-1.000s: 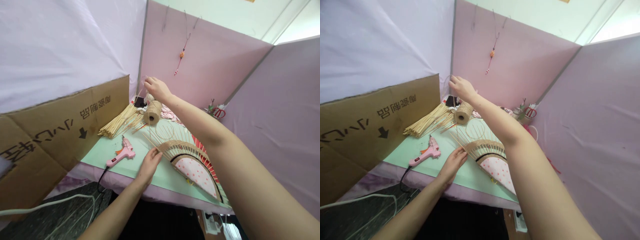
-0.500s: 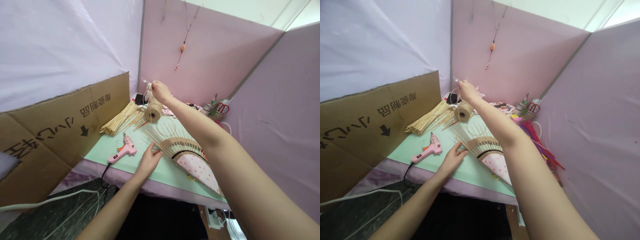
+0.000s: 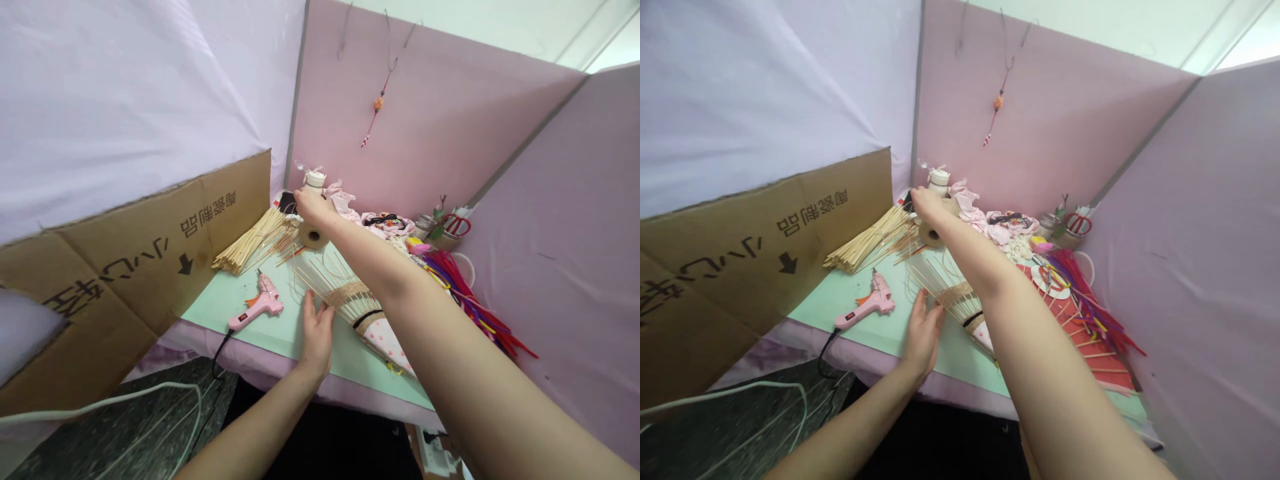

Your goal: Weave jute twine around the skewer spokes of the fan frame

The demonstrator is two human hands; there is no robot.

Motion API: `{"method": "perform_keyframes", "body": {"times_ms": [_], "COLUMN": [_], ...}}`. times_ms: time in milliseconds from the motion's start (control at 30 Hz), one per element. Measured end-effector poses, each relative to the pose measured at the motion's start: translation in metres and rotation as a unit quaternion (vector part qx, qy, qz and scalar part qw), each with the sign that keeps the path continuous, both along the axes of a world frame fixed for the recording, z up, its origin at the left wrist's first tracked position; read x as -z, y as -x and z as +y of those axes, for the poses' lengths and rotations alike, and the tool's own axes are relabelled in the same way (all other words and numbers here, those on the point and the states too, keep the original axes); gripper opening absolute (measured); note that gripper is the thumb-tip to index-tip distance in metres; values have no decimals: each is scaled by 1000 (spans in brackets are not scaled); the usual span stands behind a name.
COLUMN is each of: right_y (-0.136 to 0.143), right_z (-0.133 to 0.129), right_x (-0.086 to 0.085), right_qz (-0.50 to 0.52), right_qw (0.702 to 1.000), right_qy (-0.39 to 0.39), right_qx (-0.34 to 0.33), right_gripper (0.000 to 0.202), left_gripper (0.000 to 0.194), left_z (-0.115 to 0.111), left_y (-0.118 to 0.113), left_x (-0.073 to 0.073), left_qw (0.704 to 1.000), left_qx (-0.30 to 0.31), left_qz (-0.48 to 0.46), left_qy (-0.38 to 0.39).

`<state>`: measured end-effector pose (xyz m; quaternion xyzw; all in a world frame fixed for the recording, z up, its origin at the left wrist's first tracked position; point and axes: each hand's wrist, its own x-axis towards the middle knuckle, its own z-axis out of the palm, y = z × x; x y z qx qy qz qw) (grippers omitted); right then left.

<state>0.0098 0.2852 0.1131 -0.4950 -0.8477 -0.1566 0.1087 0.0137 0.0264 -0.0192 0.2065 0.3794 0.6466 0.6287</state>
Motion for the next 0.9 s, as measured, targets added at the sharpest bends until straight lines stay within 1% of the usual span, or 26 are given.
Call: {"method": "perform_keyframes", "body": {"times_ms": [67, 133, 233, 333, 433, 500, 533, 600, 667, 733, 800, 833, 900], "right_y": [5, 10, 8, -5, -28, -44, -52, -67, -82, -96, -108, -112, -119], "right_z": [0, 0, 1, 4, 3, -3, -7, -15, -19, -21, -23, -27, -42], "right_x": [3, 2, -5, -16, -30, -37, -40, -44, -42, -34, -21, -14, 1], "right_qz": [3, 7, 21, 73, 144, 170, 173, 168, 149, 111, 69, 54, 45], "right_qw": [999, 993, 978, 964, 943, 936, 938, 952, 973, 992, 994, 992, 991], "right_qy": [-13, -35, -67, -105, -149, -169, -173, -174, -146, -63, 31, 65, 85], "right_qx": [-48, -116, -198, -233, -259, -259, -245, -188, -97, 11, 83, 96, 89], "right_gripper": [22, 20, 19, 18, 18, 20, 22, 26, 30, 31, 28, 28, 35], "left_gripper": [73, 73, 74, 77, 79, 80, 80, 80, 81, 81, 81, 80, 80], "left_z": [-1, -1, -1, -1, 0, 0, 0, -1, -2, -2, -3, -2, -2], "left_y": [-2, -3, -4, -3, -3, -2, -2, -1, -1, 0, 0, 0, 1], "left_x": [4, 7, 9, 8, 6, 4, 3, 2, 1, 1, 1, 2, 2], "left_qw": [1000, 1000, 1000, 1000, 1000, 1000, 999, 999, 998, 997, 996, 996, 996], "left_qx": [-6, -7, 0, 2, 5, 9, 13, 23, 33, 36, 35, 35, 37], "left_qz": [-7, -11, -11, -3, 10, 22, 29, 45, 59, 69, 76, 78, 81], "left_qy": [-5, -8, -9, -12, -14, -14, -15, -18, -19, -19, -19, -19, -20]}}
